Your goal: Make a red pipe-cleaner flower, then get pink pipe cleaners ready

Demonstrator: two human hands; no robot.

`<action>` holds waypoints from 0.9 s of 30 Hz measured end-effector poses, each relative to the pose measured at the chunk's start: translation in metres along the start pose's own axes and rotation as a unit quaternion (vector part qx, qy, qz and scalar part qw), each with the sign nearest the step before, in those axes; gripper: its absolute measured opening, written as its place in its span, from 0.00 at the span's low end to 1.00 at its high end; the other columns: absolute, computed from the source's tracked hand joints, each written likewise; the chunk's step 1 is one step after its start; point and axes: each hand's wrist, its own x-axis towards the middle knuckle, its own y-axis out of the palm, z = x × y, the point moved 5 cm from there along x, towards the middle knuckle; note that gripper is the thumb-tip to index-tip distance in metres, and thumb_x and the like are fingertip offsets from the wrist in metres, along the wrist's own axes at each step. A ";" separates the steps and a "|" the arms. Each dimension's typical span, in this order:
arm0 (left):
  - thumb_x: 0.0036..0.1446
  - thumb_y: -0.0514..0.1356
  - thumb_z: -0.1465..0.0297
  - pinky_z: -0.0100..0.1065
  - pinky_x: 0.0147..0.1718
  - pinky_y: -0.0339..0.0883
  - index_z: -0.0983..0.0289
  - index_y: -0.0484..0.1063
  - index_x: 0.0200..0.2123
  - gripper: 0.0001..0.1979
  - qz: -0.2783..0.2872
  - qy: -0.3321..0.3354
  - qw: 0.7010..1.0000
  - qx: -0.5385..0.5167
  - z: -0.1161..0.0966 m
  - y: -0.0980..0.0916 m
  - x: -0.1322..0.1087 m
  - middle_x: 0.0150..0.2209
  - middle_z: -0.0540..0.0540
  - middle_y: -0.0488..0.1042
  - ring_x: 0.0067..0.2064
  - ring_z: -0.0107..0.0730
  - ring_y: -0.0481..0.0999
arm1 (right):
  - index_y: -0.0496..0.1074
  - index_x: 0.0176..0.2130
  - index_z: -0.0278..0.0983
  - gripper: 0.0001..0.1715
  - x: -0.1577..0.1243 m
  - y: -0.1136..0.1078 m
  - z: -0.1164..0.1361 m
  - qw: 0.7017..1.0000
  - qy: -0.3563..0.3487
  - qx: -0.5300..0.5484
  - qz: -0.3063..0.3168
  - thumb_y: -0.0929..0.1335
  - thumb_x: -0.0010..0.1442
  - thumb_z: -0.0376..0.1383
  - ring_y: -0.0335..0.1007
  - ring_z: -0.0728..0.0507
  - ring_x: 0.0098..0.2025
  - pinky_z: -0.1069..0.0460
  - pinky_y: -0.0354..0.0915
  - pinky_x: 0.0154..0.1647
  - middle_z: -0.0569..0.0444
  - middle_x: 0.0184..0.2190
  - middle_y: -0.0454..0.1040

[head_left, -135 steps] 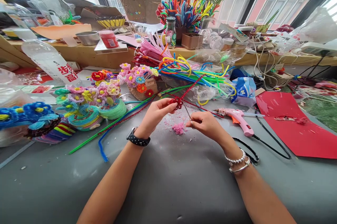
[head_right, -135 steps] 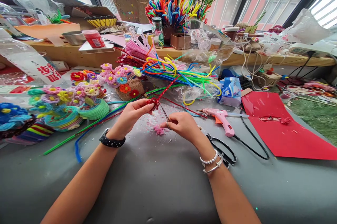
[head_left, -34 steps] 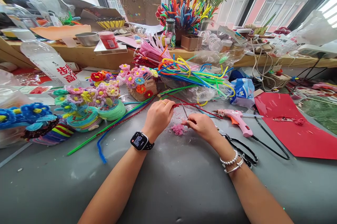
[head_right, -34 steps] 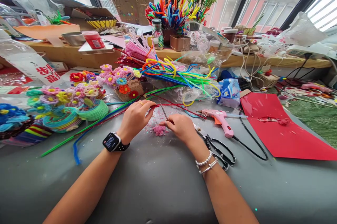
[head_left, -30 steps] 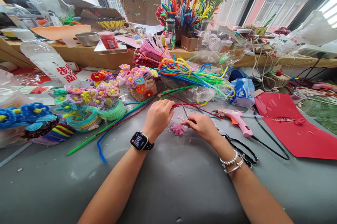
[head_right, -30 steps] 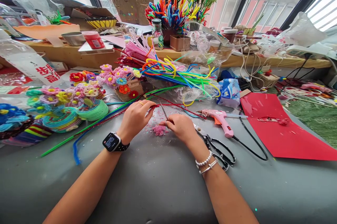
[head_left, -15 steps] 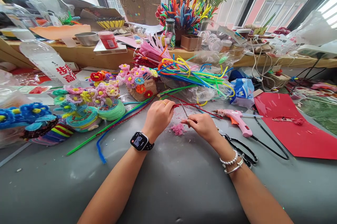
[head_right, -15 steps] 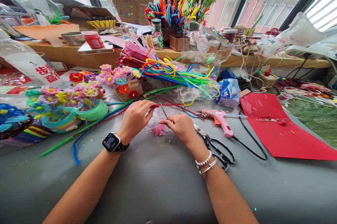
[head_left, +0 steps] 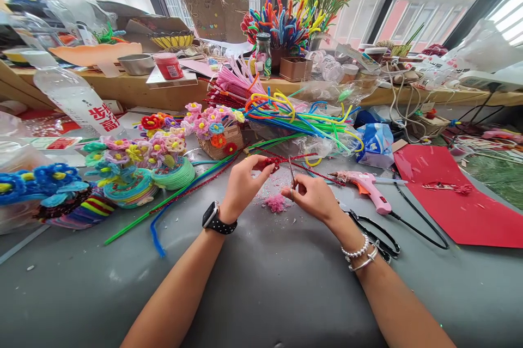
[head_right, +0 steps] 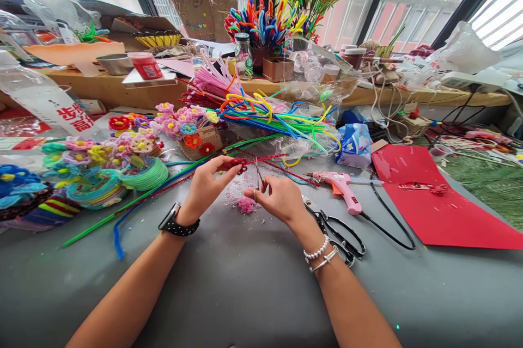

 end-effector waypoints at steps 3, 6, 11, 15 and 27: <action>0.49 0.55 0.63 0.29 0.31 0.65 0.66 0.69 0.30 0.12 0.046 -0.062 0.992 -0.098 0.004 0.004 0.000 0.29 0.53 0.74 0.31 0.29 0.72 | 0.63 0.19 0.36 0.31 0.000 0.001 0.001 1.000 -0.003 -0.018 0.011 0.58 0.46 0.61 0.56 0.51 0.19 0.56 0.46 0.20 0.57 0.15 0.64; 0.48 0.56 0.62 0.29 0.31 0.65 0.67 0.69 0.29 0.12 0.065 -0.095 0.983 -0.141 0.006 0.007 0.000 0.28 0.54 0.73 0.31 0.30 0.72 | 0.62 0.18 0.36 0.31 0.000 0.001 0.002 1.000 -0.011 -0.020 0.013 0.58 0.46 0.60 0.55 0.51 0.19 0.56 0.46 0.21 0.57 0.15 0.63; 0.48 0.56 0.64 0.31 0.34 0.66 0.67 0.69 0.30 0.12 0.072 -0.095 0.979 -0.166 0.007 0.008 0.000 0.30 0.55 0.74 0.33 0.31 0.73 | 0.62 0.18 0.36 0.29 -0.001 0.002 0.003 0.999 -0.035 -0.004 0.012 0.59 0.47 0.59 0.53 0.52 0.19 0.57 0.45 0.21 0.58 0.15 0.63; 0.49 0.56 0.64 0.31 0.34 0.66 0.66 0.69 0.30 0.11 0.075 -0.087 0.981 -0.155 0.006 0.009 0.000 0.32 0.55 0.74 0.34 0.32 0.73 | 0.60 0.16 0.35 0.29 -0.001 0.003 0.002 0.999 -0.042 -0.002 0.006 0.61 0.47 0.57 0.50 0.53 0.19 0.57 0.44 0.21 0.59 0.14 0.61; 0.50 0.55 0.66 0.31 0.35 0.65 0.65 0.68 0.32 0.09 0.027 -0.048 0.990 -0.129 0.010 0.004 0.003 0.31 0.53 0.72 0.33 0.29 0.71 | 0.57 0.14 0.35 0.26 0.001 -0.002 0.000 0.998 -0.056 0.022 -0.005 0.60 0.53 0.48 0.48 0.53 0.18 0.57 0.43 0.20 0.59 0.13 0.59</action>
